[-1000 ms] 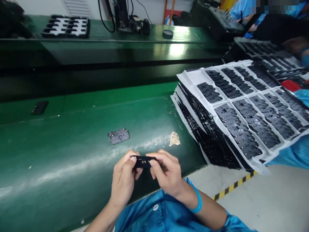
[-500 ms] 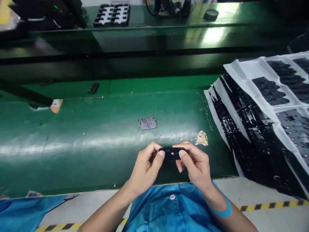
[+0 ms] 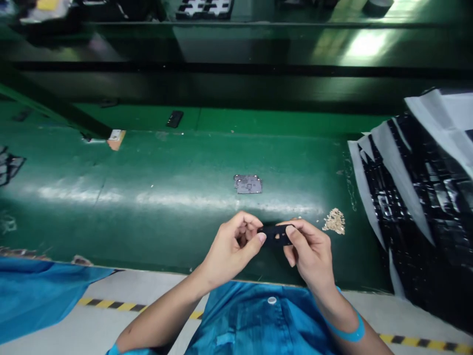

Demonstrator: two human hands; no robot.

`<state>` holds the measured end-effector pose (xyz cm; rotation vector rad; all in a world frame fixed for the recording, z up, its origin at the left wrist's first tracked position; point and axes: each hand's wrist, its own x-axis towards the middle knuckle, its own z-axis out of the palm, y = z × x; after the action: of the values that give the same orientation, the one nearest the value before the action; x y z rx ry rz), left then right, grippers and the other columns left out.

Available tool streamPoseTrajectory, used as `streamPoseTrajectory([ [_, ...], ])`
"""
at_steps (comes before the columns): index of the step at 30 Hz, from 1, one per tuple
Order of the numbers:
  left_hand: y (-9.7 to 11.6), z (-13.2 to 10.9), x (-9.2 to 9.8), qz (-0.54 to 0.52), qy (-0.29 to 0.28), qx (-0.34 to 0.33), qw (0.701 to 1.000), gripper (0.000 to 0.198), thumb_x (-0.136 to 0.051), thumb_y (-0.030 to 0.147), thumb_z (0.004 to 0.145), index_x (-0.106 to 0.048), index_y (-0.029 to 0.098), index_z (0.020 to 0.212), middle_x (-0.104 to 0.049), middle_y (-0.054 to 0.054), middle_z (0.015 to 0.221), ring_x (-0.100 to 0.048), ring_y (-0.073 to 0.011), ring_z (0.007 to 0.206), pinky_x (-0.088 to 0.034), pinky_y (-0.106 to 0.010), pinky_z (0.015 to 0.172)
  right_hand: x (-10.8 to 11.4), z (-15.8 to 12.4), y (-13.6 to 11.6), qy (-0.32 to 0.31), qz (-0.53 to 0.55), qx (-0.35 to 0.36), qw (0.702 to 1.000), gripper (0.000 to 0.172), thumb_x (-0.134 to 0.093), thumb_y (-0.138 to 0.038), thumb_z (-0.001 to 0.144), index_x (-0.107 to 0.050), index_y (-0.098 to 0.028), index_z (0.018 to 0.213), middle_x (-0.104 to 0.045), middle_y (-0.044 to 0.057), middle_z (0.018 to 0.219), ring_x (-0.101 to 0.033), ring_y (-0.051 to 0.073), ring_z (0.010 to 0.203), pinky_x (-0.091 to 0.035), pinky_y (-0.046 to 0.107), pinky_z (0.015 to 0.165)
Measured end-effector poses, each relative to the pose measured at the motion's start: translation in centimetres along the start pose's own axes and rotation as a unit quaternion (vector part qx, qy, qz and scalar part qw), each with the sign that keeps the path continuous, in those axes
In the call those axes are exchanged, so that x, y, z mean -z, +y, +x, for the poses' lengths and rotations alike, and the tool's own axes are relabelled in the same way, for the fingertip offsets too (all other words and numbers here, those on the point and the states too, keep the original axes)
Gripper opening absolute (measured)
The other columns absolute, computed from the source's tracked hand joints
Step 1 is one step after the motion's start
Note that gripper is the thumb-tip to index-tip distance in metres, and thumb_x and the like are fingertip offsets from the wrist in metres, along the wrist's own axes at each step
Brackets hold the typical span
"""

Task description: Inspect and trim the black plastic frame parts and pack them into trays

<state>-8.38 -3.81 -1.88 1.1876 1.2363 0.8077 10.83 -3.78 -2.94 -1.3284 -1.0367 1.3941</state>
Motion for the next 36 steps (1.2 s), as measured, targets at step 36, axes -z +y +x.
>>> streamPoseTrajectory([
  [36,0.4,8.9,6.4,0.384,0.084,-0.119,0.912,0.006,-0.069,0.019,0.094,-0.07,0.019,0.099,-0.067,-0.003,0.093,-0.063,-0.0167,0.075,-0.048,-0.03,0.072,0.4,0.6,2.2,-0.04,-0.165,0.042,0.985,0.028,-0.061,-0.038,0.105,-0.073,-0.018,0.122,-0.073,0.007,0.092,-0.055,0.012,0.053,-0.049,0.026,0.047],
])
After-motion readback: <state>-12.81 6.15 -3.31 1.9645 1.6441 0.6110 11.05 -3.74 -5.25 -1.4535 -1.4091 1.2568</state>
